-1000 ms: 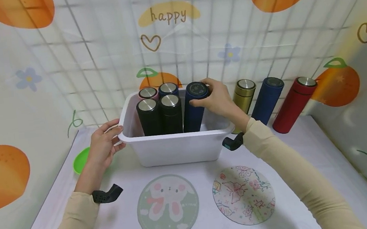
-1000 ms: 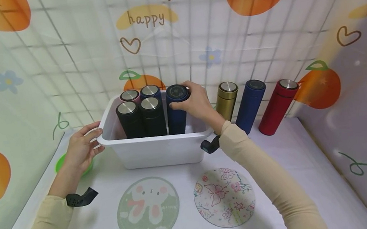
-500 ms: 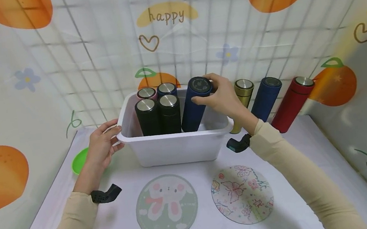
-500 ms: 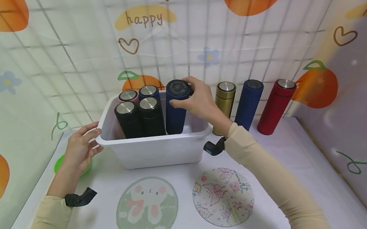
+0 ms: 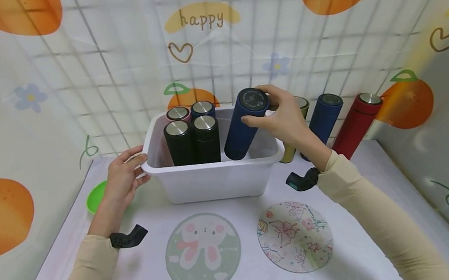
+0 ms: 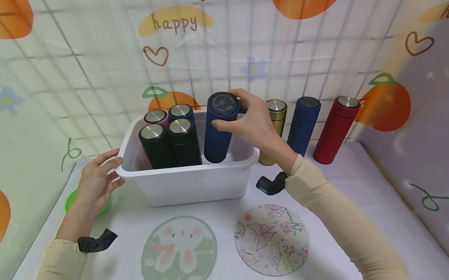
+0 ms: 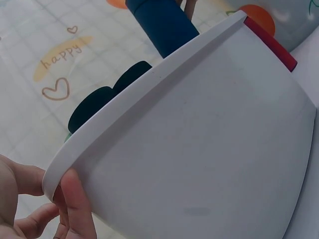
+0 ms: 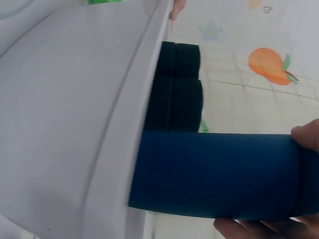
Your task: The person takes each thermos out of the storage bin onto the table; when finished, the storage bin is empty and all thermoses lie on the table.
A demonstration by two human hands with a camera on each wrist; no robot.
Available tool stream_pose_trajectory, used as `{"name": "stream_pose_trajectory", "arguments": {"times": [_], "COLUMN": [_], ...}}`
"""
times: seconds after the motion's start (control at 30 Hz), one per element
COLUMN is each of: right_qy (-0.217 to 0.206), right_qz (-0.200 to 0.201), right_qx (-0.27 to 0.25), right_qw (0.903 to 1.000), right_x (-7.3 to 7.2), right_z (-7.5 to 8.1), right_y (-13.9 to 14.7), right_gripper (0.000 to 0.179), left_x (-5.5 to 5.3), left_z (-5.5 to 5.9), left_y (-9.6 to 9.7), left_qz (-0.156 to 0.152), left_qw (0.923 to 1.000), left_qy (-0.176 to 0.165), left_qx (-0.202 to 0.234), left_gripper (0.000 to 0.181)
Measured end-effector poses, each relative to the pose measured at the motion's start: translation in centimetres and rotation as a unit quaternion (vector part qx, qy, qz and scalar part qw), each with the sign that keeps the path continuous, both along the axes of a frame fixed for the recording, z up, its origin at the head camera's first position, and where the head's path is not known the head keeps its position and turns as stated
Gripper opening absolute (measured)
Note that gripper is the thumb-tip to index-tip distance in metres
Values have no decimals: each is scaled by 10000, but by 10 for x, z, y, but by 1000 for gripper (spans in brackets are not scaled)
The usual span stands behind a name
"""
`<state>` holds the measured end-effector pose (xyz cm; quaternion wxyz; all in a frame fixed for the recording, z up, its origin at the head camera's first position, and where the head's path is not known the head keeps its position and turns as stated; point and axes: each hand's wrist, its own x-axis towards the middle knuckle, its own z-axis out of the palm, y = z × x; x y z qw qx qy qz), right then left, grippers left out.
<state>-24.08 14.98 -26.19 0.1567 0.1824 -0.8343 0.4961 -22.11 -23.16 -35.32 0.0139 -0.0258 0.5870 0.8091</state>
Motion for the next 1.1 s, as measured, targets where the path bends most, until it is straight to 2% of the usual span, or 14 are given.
{"name": "stream_pose_trajectory", "arguments": {"times": [0.17, 0.33, 0.6, 0.7, 0.87, 1.1], "right_qy": [372, 443, 701, 755, 901, 1160], "right_qz": [45, 43, -172, -228, -105, -51], "right_qx": [-156, -180, -274, -471, -700, -935], "right_qw": [9992, 9988, 9970, 9958, 9934, 9888], "right_x": [8, 17, 49, 50, 48, 62], "right_z": [4, 9, 30, 29, 25, 31], "right_y": [7, 10, 10, 16, 28, 38], "right_gripper": [61, 60, 56, 58, 61, 59], "left_x": [0, 0, 1, 0, 0, 1], "left_z": [0, 0, 0, 0, 1, 0], "left_y": [0, 0, 1, 1, 0, 0], "left_qz": [44, 29, 28, 46, 45, 19], "left_qw": [10000, 10000, 10000, 10000, 10000, 10000], "left_qy": [13, 44, 1, -31, -38, -40], "left_qx": [-12, -21, -53, -35, 4, -15], "left_gripper": [35, 35, 35, 34, 33, 35]}}
